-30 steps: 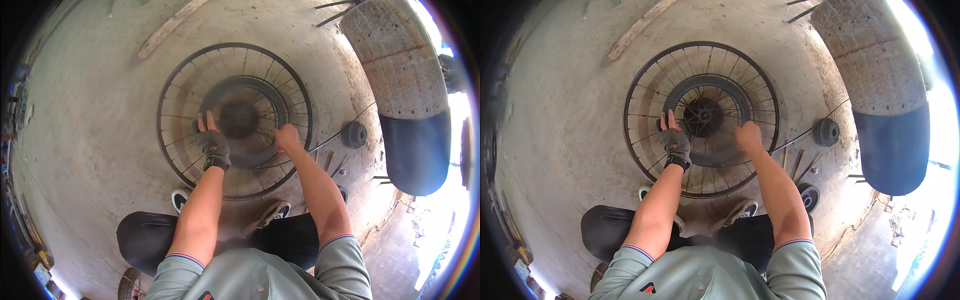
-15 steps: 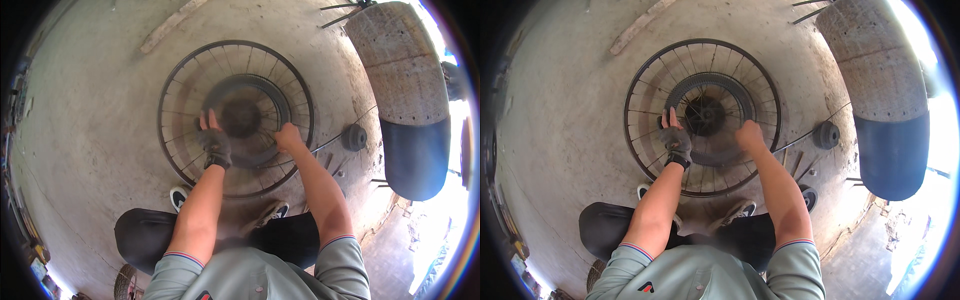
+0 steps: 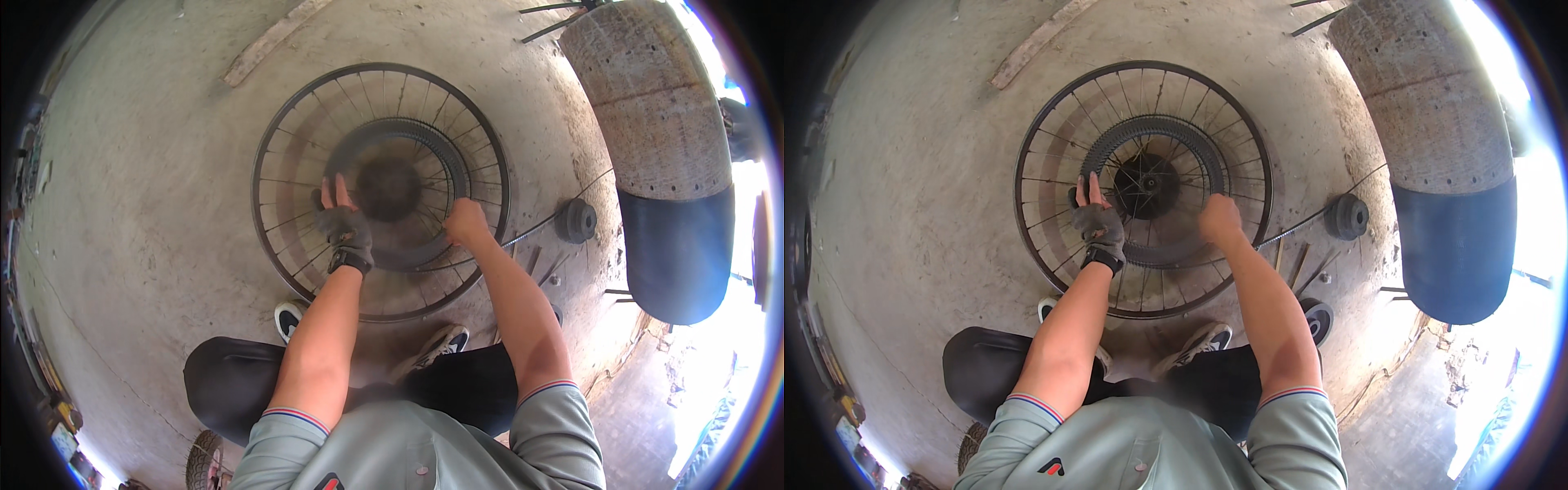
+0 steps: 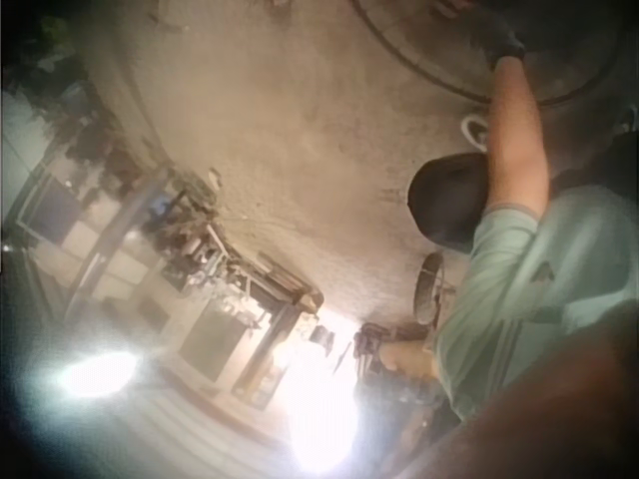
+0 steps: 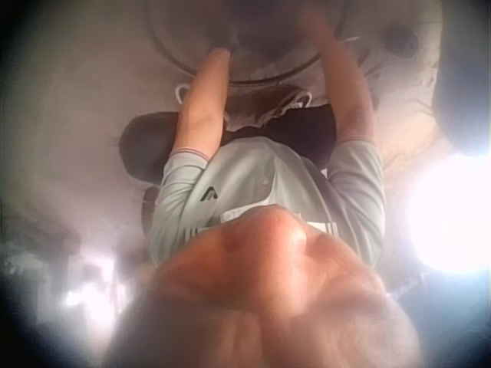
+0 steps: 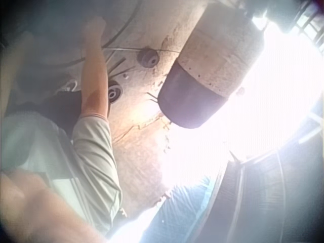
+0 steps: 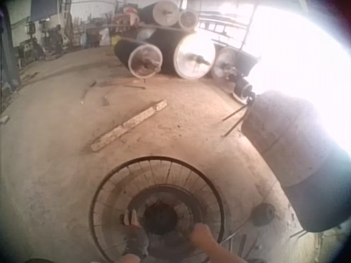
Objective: The person assembles a circular metal wheel by placing a central hub and inserting wooden sticks as spokes. They then move to a large cylindrical object and hammer nails into its surface using a hammer.
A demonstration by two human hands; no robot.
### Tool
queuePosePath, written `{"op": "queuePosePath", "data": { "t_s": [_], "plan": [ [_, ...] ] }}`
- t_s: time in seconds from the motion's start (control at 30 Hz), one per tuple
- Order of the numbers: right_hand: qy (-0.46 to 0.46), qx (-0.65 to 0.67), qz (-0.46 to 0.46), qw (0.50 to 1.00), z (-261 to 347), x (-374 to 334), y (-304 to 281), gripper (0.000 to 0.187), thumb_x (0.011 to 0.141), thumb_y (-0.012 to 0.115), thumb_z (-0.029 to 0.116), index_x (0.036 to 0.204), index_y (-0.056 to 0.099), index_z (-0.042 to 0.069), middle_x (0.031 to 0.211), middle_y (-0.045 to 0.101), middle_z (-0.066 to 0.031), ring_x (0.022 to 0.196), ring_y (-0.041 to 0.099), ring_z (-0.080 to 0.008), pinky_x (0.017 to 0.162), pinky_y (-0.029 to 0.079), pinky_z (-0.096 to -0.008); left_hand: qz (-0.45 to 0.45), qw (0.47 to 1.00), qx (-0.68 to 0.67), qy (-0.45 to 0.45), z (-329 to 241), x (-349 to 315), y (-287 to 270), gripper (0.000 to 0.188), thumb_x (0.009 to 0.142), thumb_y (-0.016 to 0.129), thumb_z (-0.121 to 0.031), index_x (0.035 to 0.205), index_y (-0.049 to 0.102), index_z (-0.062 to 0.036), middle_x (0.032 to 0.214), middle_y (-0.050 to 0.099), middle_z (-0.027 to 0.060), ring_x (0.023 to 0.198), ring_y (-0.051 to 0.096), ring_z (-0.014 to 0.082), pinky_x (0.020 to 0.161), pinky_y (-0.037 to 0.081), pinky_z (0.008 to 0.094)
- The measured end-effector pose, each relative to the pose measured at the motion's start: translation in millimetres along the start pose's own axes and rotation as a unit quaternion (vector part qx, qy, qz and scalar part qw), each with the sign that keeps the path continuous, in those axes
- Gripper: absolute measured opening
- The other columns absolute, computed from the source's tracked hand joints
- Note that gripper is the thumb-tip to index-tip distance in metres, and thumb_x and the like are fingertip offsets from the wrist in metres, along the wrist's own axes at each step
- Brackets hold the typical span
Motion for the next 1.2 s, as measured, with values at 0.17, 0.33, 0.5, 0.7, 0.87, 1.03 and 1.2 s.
{"op": "queuePosePath", "data": {
  "t_s": [0.17,0.33,0.5,0.7,0.87,1.03,1.2],
  "plan": [
    [0.043,0.008,0.019,0.999,0,-8,-15,0.03,0.081,0.071,0.022,0.091,0.074,-0.005,0.097,0.074,-0.029,0.094,0.074,-0.0411,0.083,0.061,-0.0463,0.028,0.998,-0.033,-0.036,-2,1,0,0.059,0.098,0.051,-0.002,0.153,0.051,-0.0226,0.16,0.042,0.0161,0.142,0.041,0.0471,0.109,0.046,0.0526],
    [0.076,0.097,0.041,0.992,7,-23,-31,0.041,0.087,0.075,0.036,0.093,0.073,-0.005,0.075,0.074,-0.0194,0.071,0.074,-0.0379,0.071,0.059,-0.0452,0.01,1.0,0.009,-0.005,-4,2,-1,0.06,0.096,0.053,-0.001,0.152,0.051,-0.0224,0.159,0.043,0.0165,0.139,0.044,0.0455,0.108,0.047,0.0513],
    [-0.02,-0.071,-0.116,0.99,19,-23,-35,0.043,0.087,0.074,0.045,0.097,0.076,0.003,0.101,0.074,-0.0233,0.1,0.071,-0.0415,0.087,0.056,-0.0517,0.011,1.0,0.014,0.0,-1,3,0,0.06,0.095,0.054,0.0,0.151,0.051,-0.0219,0.158,0.044,0.0177,0.136,0.048,0.047,0.106,0.048,0.0524],
    [-0.024,-0.063,-0.148,0.987,17,-11,-36,0.039,0.088,0.073,0.044,0.098,0.077,0.006,0.103,0.074,-0.0234,0.1,0.071,-0.0433,0.088,0.055,-0.0522,-0.016,0.999,0.013,0.039,-4,3,-2,0.063,0.095,0.054,0.0,0.153,0.049,-0.0221,0.158,0.044,0.0193,0.135,0.049,0.0475,0.104,0.049,0.054],
    [-0.018,-0.042,-0.156,0.987,16,-9,-41,0.039,0.09,0.07,0.043,0.097,0.077,0.006,0.102,0.074,-0.0227,0.1,0.071,-0.0433,0.089,0.055,-0.0521,0.036,0.999,-0.019,-0.034,0,2,2,0.064,0.094,0.053,0.001,0.153,0.049,-0.0216,0.156,0.046,0.0202,0.135,0.049,0.0478,0.104,0.05,0.0524],
    [-0.037,-0.023,-0.099,0.994,17,-12,-48,0.044,0.091,0.068,0.046,0.1,0.076,0.003,0.104,0.074,-0.0236,0.105,0.07,-0.0422,0.092,0.055,-0.0522,0.011,0.999,0.049,0.017,-6,4,-3,0.065,0.091,0.052,0.005,0.152,0.052,-0.0186,0.156,0.044,0.0225,0.128,0.057,0.0445,0.1,0.054,0.0482],
    [-0.168,-0.041,-0.077,0.982,11,-17,-66,0.041,0.093,0.068,0.044,0.095,0.073,0.004,0.099,0.072,-0.0236,0.1,0.068,-0.0453,0.087,0.054,-0.0541,0.026,1.0,0.013,0.004,-9,3,-4,0.065,0.091,0.051,0.006,0.153,0.051,-0.0172,0.157,0.042,0.0249,0.126,0.059,0.0428,0.098,0.055,0.0451]
  ]
}}
Point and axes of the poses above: each hand's wrist, its own x-axis towards the middle knuckle, its own y-axis out of the palm, z = x × y, the point moved 4 cm from there along x, towards the middle knuckle
